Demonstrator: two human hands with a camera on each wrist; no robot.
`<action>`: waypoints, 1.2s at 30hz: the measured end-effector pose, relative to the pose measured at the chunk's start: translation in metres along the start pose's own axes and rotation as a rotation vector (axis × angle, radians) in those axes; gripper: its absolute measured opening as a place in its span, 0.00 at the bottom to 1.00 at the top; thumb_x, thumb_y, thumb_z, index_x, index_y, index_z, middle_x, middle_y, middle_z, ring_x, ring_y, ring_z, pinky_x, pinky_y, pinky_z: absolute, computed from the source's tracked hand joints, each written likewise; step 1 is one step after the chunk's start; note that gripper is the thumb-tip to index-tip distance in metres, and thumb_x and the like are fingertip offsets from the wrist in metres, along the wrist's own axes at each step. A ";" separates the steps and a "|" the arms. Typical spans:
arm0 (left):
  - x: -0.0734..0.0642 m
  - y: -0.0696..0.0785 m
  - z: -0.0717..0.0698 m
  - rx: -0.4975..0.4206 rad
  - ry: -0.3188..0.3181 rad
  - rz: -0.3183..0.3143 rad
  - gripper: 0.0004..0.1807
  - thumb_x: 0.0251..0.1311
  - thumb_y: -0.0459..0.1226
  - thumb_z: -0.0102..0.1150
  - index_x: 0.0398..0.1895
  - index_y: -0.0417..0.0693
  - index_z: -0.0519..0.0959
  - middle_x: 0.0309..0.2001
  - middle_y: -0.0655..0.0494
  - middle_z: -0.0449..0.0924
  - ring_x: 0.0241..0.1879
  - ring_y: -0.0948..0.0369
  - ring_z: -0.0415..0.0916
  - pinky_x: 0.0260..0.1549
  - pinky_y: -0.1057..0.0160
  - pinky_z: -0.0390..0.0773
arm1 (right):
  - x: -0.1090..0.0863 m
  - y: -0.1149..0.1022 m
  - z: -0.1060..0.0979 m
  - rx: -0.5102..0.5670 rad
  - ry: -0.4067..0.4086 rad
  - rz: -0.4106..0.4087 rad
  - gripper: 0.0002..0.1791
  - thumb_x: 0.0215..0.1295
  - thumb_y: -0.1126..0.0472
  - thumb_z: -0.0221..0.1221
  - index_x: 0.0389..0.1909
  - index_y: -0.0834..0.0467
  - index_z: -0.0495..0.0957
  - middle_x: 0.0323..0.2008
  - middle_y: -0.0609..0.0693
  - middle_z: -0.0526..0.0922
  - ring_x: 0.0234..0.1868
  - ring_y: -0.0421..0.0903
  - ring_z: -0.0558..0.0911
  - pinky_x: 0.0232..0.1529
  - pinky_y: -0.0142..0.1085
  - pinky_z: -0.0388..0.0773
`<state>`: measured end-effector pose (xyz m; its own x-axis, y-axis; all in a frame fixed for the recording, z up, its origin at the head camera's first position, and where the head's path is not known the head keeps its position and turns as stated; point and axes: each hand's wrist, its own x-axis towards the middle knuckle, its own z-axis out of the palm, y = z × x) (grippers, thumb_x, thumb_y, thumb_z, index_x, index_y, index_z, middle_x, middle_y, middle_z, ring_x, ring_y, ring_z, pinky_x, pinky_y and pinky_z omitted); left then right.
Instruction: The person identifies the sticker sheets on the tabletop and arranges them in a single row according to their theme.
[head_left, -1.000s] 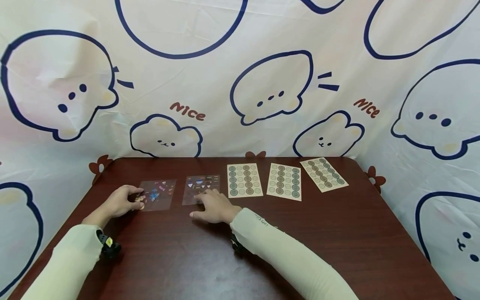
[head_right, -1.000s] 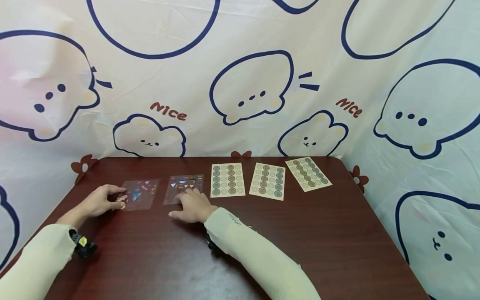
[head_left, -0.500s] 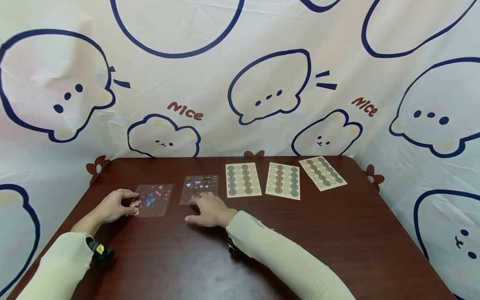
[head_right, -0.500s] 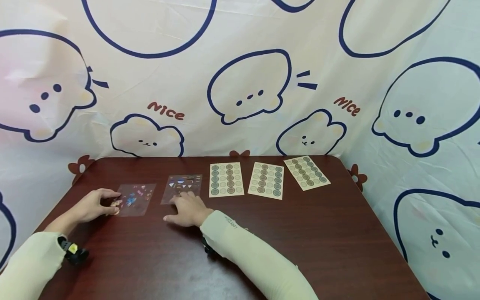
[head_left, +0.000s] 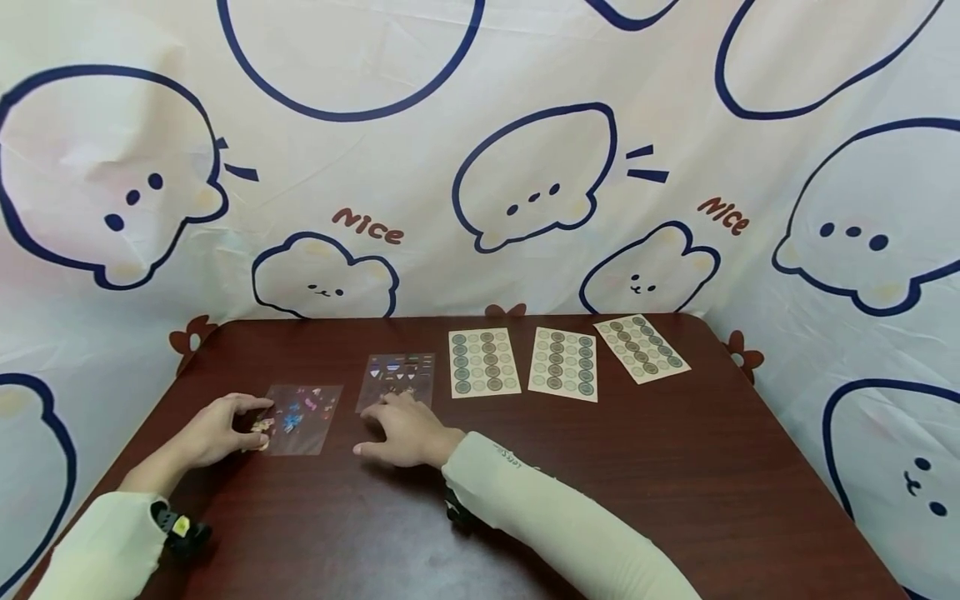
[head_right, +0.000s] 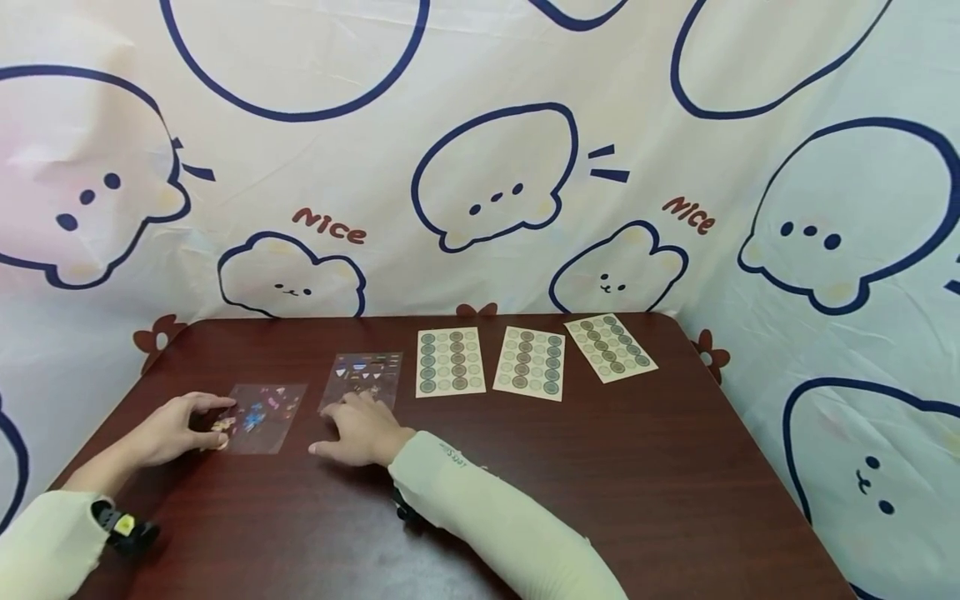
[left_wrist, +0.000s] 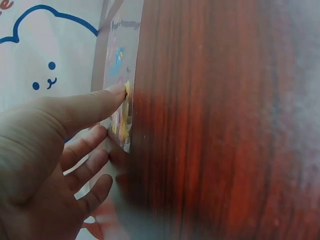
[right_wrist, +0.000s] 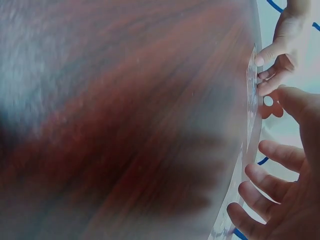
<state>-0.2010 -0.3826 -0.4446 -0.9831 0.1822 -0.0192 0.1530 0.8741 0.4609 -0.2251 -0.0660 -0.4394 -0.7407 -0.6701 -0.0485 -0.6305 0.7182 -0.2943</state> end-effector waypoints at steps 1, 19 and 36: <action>-0.001 0.000 0.000 0.003 0.000 0.001 0.32 0.55 0.37 0.73 0.60 0.28 0.76 0.57 0.25 0.73 0.54 0.35 0.72 0.51 0.33 0.73 | 0.000 -0.001 0.001 -0.003 0.002 -0.002 0.32 0.69 0.34 0.56 0.69 0.45 0.73 0.69 0.46 0.74 0.70 0.48 0.72 0.73 0.45 0.66; -0.020 0.007 0.006 0.034 -0.025 0.052 0.37 0.52 0.37 0.75 0.64 0.30 0.73 0.57 0.26 0.72 0.56 0.32 0.68 0.50 0.33 0.73 | -0.005 -0.013 0.011 0.000 -0.020 -0.034 0.33 0.68 0.33 0.55 0.70 0.42 0.72 0.66 0.43 0.76 0.62 0.43 0.74 0.62 0.36 0.73; -0.031 0.012 0.009 0.013 -0.052 0.037 0.36 0.52 0.41 0.76 0.63 0.33 0.76 0.58 0.31 0.71 0.55 0.36 0.68 0.49 0.36 0.73 | 0.004 -0.025 0.021 0.004 -0.049 0.013 0.40 0.62 0.29 0.60 0.74 0.35 0.65 0.66 0.40 0.71 0.61 0.40 0.69 0.58 0.35 0.67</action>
<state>-0.1680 -0.3735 -0.4467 -0.9702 0.2375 -0.0485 0.1910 0.8722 0.4503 -0.2074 -0.0906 -0.4521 -0.7362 -0.6694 -0.0993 -0.6201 0.7260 -0.2972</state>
